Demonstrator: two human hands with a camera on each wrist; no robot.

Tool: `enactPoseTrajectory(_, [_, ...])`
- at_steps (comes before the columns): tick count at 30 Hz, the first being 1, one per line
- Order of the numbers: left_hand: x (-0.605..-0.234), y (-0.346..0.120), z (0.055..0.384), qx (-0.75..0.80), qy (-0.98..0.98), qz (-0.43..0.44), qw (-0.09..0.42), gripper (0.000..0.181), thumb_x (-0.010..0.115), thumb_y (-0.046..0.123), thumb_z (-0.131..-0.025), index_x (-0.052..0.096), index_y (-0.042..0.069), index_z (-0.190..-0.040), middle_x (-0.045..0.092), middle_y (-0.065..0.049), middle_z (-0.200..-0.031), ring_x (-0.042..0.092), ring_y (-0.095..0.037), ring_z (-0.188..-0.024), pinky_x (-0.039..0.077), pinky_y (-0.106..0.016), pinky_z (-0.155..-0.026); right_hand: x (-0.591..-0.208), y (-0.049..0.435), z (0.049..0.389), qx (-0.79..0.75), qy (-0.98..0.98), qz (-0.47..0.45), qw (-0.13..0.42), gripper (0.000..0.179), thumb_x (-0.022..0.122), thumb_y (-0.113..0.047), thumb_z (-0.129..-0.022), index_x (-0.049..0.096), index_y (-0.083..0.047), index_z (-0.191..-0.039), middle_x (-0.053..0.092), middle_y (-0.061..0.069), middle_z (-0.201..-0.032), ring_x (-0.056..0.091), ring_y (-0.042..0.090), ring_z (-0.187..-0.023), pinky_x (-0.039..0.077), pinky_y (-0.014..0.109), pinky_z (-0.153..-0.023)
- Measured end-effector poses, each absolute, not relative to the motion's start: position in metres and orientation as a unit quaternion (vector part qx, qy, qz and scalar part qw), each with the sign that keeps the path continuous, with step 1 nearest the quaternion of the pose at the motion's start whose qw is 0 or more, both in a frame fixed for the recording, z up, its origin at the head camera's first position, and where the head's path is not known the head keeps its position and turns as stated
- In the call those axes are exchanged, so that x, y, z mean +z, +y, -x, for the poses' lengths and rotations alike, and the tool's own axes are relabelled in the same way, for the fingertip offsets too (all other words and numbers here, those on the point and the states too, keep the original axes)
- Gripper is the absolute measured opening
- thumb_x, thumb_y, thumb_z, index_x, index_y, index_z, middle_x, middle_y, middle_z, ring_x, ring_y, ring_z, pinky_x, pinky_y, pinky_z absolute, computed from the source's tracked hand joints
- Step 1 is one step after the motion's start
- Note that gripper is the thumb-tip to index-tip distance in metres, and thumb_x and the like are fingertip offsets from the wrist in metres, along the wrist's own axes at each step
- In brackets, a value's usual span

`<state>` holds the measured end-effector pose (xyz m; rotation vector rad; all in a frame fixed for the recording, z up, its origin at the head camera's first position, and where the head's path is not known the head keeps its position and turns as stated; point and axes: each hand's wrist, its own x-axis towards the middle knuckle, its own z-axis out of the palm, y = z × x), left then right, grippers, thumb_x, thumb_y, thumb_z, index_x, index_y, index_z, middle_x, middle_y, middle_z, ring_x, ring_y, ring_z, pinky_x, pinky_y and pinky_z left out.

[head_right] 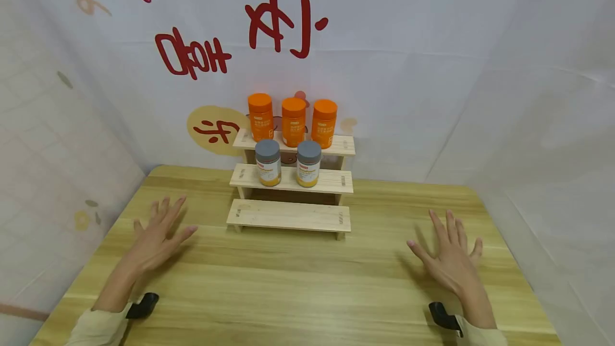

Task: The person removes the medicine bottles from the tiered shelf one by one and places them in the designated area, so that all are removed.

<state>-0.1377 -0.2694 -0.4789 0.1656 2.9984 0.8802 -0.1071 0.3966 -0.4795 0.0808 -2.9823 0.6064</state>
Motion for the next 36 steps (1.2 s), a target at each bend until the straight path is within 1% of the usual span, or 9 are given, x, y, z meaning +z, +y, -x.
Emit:
enactPoseTrajectory(4, [-0.477, -0.261, 0.138, 0.306, 0.95, -0.057, 0.008, 0.085, 0.051, 0.059, -0.102, 0.001, 0.034, -0.166, -0.011, -0.025, -0.169, -0.017, -0.049, -0.155, -0.013, -0.086, -0.106, -0.477, 0.39, 0.11, 0.225, -0.972, -0.035, 0.053, 0.09, 0.057, -0.05, -0.101, 0.0, -0.028, -0.167, -0.016, 0.015, -0.172, -0.015, 0.05, -0.155, -0.026, 0.084, -0.101])
enactPoseTrajectory(8, [-0.476, -0.254, 0.138, 0.333, 0.941, -0.058, 0.008, 0.084, 0.052, 0.056, -0.103, 0.003, 0.032, -0.167, -0.009, -0.026, -0.17, -0.011, -0.05, -0.156, -0.008, -0.087, -0.107, -0.472, 0.381, 0.115, 0.249, -0.965, -0.052, 0.061, 0.089, 0.06, -0.047, -0.1, 0.004, -0.03, -0.167, -0.009, 0.018, -0.172, -0.008, 0.055, -0.154, -0.022, 0.085, -0.103])
enactPoseTrajectory(13, [-0.476, -0.246, 0.14, 0.371, 0.926, -0.068, 0.009, 0.081, 0.052, 0.05, -0.105, 0.005, 0.028, -0.167, -0.002, -0.026, -0.171, -0.003, -0.051, -0.156, -0.002, -0.088, -0.107, -0.469, 0.369, 0.121, 0.267, -0.959, -0.068, 0.064, 0.088, 0.062, -0.045, -0.1, 0.006, -0.031, -0.167, -0.006, 0.019, -0.172, 0.0, 0.062, -0.151, -0.02, 0.084, -0.105])
enactPoseTrajectory(16, [-0.477, -0.242, 0.141, 0.393, 0.916, -0.077, 0.015, 0.08, 0.052, 0.048, -0.106, 0.006, 0.026, -0.167, 0.0, -0.024, -0.171, 0.0, -0.05, -0.157, 0.005, -0.085, -0.111, -0.469, 0.362, 0.121, 0.276, -0.957, -0.073, 0.06, 0.088, 0.063, -0.044, -0.1, 0.007, -0.031, -0.167, -0.005, 0.018, -0.173, 0.004, 0.063, -0.15, -0.019, 0.084, -0.106])
enactPoseTrajectory(20, [-0.479, -0.236, 0.142, 0.413, 0.907, -0.08, 0.022, 0.078, 0.051, 0.048, -0.106, 0.008, 0.024, -0.167, 0.003, -0.021, -0.172, 0.003, -0.048, -0.157, 0.013, -0.077, -0.118, -0.468, 0.354, 0.122, 0.282, -0.955, -0.08, 0.054, 0.088, 0.063, -0.044, -0.1, 0.008, -0.03, -0.167, -0.003, 0.018, -0.173, 0.006, 0.062, -0.15, -0.017, 0.084, -0.107])
enactPoseTrajectory(25, [-0.479, -0.229, 0.145, 0.422, 0.903, -0.075, 0.018, 0.078, 0.051, 0.049, -0.106, 0.008, 0.026, -0.167, 0.009, -0.017, -0.172, 0.008, -0.046, -0.158, 0.014, -0.073, -0.121, -0.464, 0.344, 0.126, 0.287, -0.952, -0.089, 0.061, 0.088, 0.066, -0.043, -0.099, 0.011, -0.03, -0.167, 0.003, 0.018, -0.173, 0.013, 0.059, -0.151, -0.011, 0.084, -0.109])
enactPoseTrajectory(31, [-0.477, -0.222, 0.149, 0.44, 0.895, -0.071, 0.015, 0.077, 0.051, 0.051, -0.106, 0.008, 0.03, -0.166, 0.013, -0.014, -0.172, 0.019, -0.046, -0.156, 0.018, -0.071, -0.121, -0.46, 0.333, 0.132, 0.302, -0.944, -0.115, 0.07, 0.088, 0.067, -0.038, -0.098, 0.011, -0.032, -0.166, 0.003, 0.016, -0.173, 0.012, 0.052, -0.154, -0.006, 0.083, -0.11])
enactPoseTrajectory(36, [-0.474, -0.215, 0.151, 0.473, 0.878, -0.068, 0.032, 0.076, 0.051, 0.052, -0.105, 0.007, 0.034, -0.165, 0.013, -0.013, -0.172, 0.023, -0.043, -0.155, 0.023, -0.065, -0.123, -0.455, 0.325, 0.138, 0.309, -0.941, -0.12, 0.07, 0.088, 0.067, -0.038, -0.099, 0.011, -0.03, -0.166, 0.002, 0.015, -0.173, 0.016, 0.056, -0.151, 0.0, 0.083, -0.109])
